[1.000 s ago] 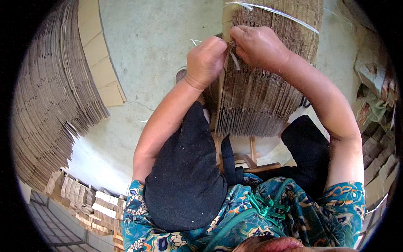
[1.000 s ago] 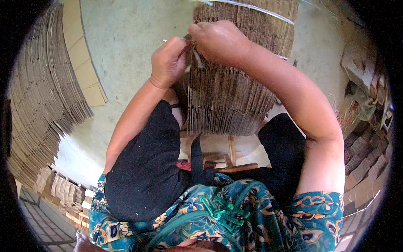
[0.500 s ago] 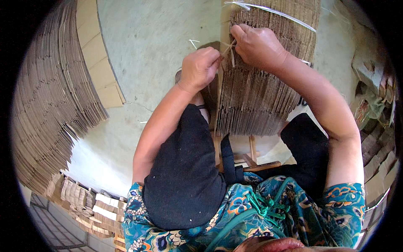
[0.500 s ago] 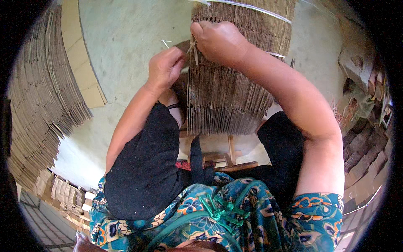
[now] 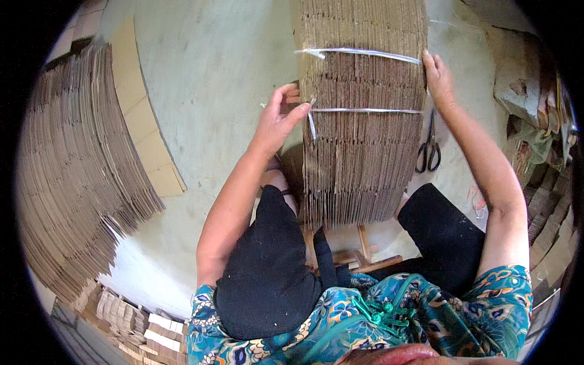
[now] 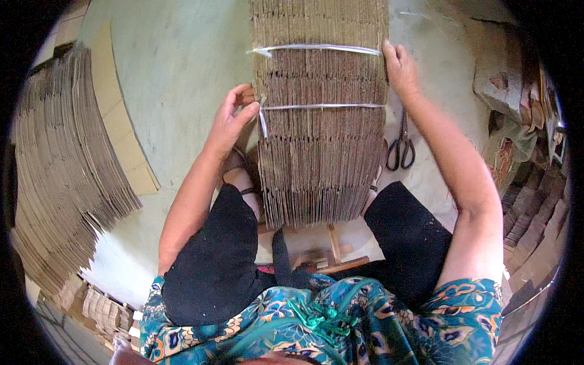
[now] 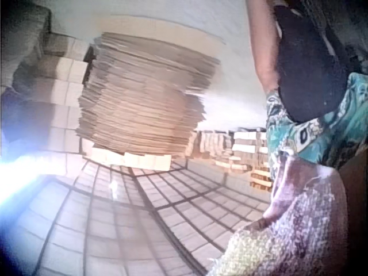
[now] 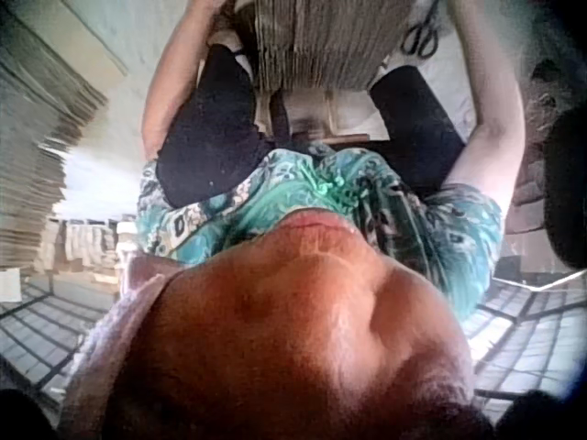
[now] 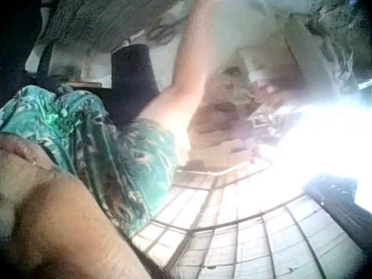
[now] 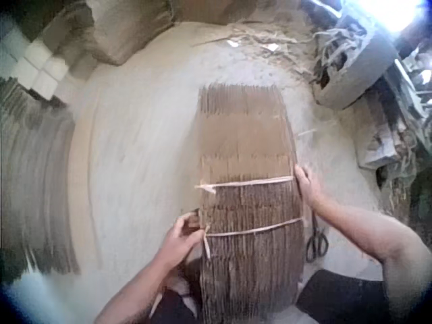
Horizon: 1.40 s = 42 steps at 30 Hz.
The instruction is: The person gathers and aligns stacks of flat cardboard pieces, then wraps and ties them with white and red plastic ties. The person uses scissors to cut the ties and places the finished bundles aside.
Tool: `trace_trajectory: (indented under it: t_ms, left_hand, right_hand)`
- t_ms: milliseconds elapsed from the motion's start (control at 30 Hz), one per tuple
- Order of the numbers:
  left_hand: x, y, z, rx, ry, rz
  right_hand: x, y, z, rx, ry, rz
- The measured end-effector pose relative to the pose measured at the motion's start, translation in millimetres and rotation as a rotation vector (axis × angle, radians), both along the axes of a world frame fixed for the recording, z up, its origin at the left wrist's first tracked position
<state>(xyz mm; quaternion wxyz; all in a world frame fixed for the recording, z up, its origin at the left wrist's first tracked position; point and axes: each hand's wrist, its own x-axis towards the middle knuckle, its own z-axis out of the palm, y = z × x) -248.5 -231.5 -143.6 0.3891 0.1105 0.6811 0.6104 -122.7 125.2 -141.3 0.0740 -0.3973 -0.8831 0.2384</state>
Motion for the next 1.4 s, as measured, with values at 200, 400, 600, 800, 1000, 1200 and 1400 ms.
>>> trace_trajectory:
  t_ms: [200, 400, 600, 800, 1000, 1200, 1400]
  left_hand:
    - [-8, 15, 11, -0.202, 0.034, -0.072]
    - [-12, 24, 27, -0.292, 0.015, -0.076]
    - [-12, 26, 56, -0.283, -0.002, -0.111]
    - [-28, 52, 139, -0.044, 0.243, -0.089]
    - [-30, 112, 233, 0.147, 0.557, -0.33]
    - [-78, 259, 253, 0.316, 0.786, -0.566]
    - [-13, 378, 336, 0.719, 1.271, -0.696]
  right_hand:
    - [23, -6, -22, -0.653, 0.035, -0.356]
    - [37, -47, -71, -1.458, 0.254, -0.445]
    - [31, -41, -39, -1.183, 0.186, -0.528]
    - [2, -1, 46, -1.064, 0.573, -0.126]
    - [75, 0, 193, 0.767, -0.581, 0.229]
    - [70, 36, 161, 1.202, -1.312, 0.294]
    - [140, 63, 206, 1.437, -2.145, 0.146]
